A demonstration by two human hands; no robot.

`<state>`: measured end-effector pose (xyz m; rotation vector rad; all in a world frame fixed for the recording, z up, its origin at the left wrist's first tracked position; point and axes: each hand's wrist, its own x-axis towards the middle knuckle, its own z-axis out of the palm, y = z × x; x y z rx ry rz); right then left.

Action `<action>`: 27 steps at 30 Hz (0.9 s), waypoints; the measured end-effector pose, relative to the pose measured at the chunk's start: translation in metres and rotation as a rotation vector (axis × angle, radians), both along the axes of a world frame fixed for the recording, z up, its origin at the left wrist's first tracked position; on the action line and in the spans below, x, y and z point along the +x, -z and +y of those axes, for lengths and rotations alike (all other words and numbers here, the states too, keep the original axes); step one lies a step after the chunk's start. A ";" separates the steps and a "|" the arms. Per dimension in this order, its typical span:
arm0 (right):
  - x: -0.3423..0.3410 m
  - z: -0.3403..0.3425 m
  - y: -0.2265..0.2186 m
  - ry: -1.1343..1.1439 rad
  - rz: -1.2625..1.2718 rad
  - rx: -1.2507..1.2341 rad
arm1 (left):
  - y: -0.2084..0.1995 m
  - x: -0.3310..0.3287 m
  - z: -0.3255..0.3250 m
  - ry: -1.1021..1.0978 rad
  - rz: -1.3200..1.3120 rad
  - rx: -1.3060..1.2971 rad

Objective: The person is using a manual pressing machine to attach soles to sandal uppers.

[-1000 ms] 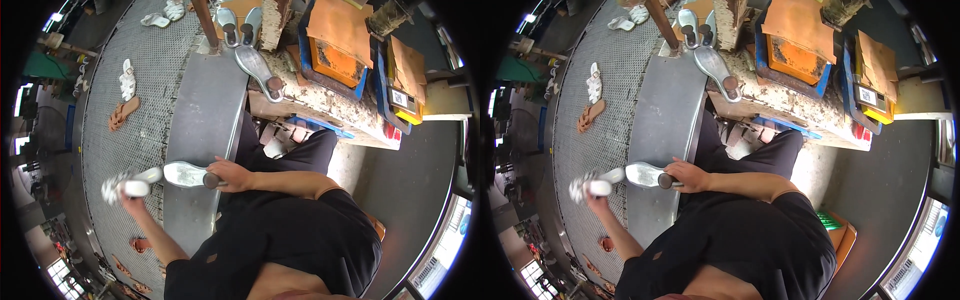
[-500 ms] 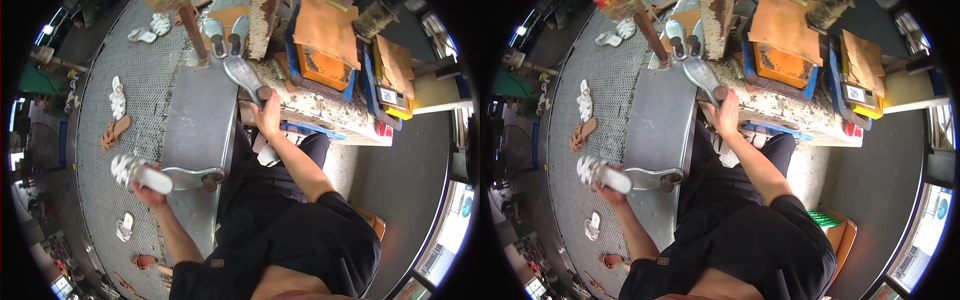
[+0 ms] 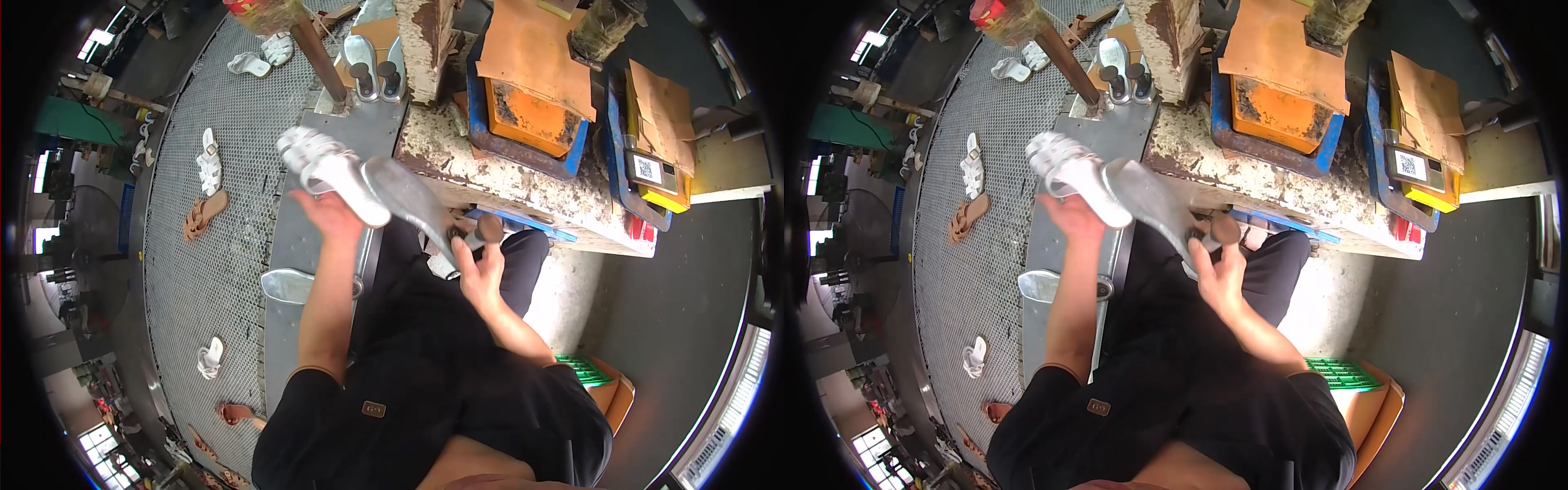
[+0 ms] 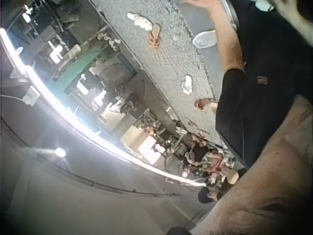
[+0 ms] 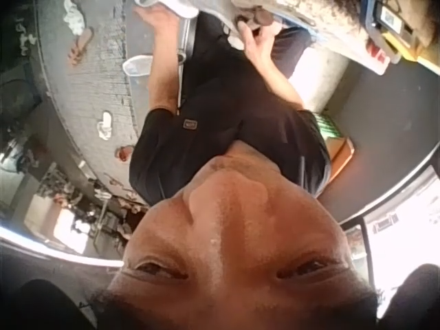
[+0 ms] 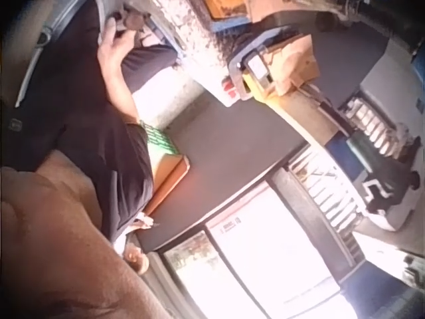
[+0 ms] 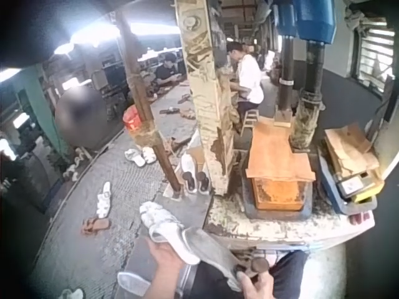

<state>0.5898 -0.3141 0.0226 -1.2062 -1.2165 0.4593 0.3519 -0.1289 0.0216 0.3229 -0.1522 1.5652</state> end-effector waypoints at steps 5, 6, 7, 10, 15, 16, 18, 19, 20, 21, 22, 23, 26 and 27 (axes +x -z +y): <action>0.001 -0.010 0.006 0.062 -0.010 0.121 | -0.019 0.105 -0.033 0.164 0.270 -0.100; 0.000 -0.007 -0.006 0.066 -0.010 0.121 | -0.022 0.123 -0.046 0.161 0.300 -0.186; -0.004 -0.005 -0.026 0.114 -0.072 0.180 | -0.022 0.135 -0.061 0.220 0.280 -0.172; 0.003 0.003 -0.041 0.180 -0.151 0.262 | -0.042 0.160 -0.100 0.254 0.363 -0.030; 0.015 -0.025 -0.053 -0.002 -0.237 0.110 | -0.034 0.152 -0.105 0.409 0.289 -0.004; 0.017 -0.028 -0.051 -0.024 -0.250 0.096 | -0.032 0.150 -0.111 0.415 0.287 0.001; 0.024 -0.028 -0.034 -0.049 -0.160 0.114 | -0.034 0.148 -0.124 0.392 0.457 0.068; 0.022 -0.031 -0.026 -0.016 -0.171 0.134 | -0.035 0.147 -0.133 0.397 0.472 0.059; 0.018 -0.033 -0.021 0.011 -0.184 0.156 | -0.031 0.146 -0.134 0.402 0.473 0.063; 0.013 -0.034 -0.018 0.018 -0.185 0.158 | -0.026 0.145 -0.134 0.422 0.454 0.054; 0.007 -0.034 -0.015 0.062 -0.194 0.152 | -0.021 0.143 -0.132 0.444 0.435 0.045; 0.002 -0.034 -0.013 0.116 -0.203 0.142 | -0.018 0.141 -0.131 0.447 0.463 0.049; -0.007 -0.024 -0.014 0.175 -0.104 0.134 | -0.018 0.133 -0.117 0.494 0.504 0.065; -0.011 -0.023 -0.023 0.191 -0.053 0.063 | -0.026 0.133 -0.113 0.511 0.481 -0.001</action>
